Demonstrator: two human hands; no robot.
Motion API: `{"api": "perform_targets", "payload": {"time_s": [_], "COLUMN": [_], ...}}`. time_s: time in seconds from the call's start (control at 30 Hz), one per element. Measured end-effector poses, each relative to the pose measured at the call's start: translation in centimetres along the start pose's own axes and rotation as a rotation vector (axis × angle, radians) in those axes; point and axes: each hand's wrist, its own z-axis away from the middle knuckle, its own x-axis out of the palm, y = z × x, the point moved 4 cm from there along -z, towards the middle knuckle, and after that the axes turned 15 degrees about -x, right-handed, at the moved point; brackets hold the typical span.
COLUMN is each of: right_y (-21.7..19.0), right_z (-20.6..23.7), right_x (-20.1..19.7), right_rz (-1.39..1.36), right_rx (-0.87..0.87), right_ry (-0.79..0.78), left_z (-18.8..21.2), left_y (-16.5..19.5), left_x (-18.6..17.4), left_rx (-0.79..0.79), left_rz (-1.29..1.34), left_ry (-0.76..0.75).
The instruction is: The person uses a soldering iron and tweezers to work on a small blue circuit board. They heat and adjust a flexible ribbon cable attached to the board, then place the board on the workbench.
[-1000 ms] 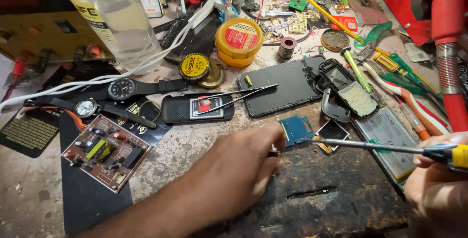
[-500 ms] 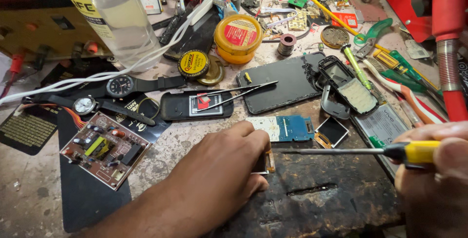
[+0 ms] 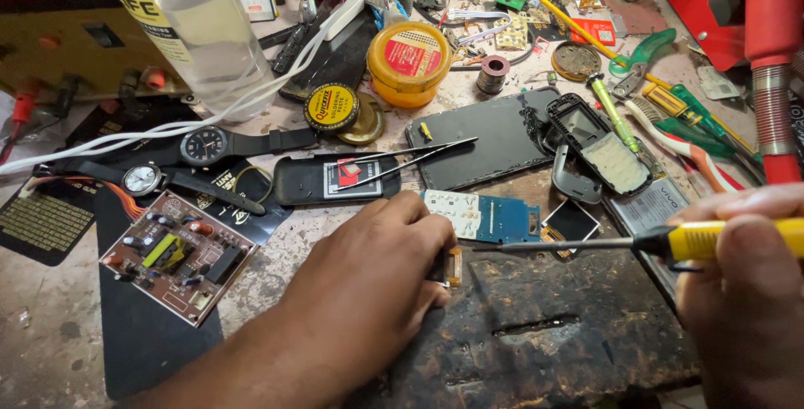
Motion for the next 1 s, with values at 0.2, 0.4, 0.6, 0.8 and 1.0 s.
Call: {"api": "perform_targets", "payload": {"time_s": [0.2,0.4,0.6,0.8,1.0], "right_y": [-0.5,0.0,-0.1,0.0,0.2], "right_z": [-1.4,-1.6,-2.3,-3.1,-2.8], "right_x": [1.2,2.1,2.1,2.5,3.6], "right_rz": [0.037,-0.072,-0.039,-0.023,-0.019], "right_rx": [-0.137,-0.203,-0.209,-0.144,-0.207], "right_ry": [-0.063,-0.036,-0.102,-0.131,-0.108], "left_z": [-0.3,-0.3,-0.7,-0.8,-0.9], "left_y": [-0.2,-0.2,-0.5,-0.5,-0.7], "left_x": [-0.2,-0.9,-1.8,-2.4,-2.2], "left_rx": [-0.021,0.021,-0.112,-0.103,-0.022], "left_rz": [-0.009,-0.006,-0.101,-0.111,-0.069], "left_ry": [-0.067,0.005,-0.116,-0.145,-0.112]}}
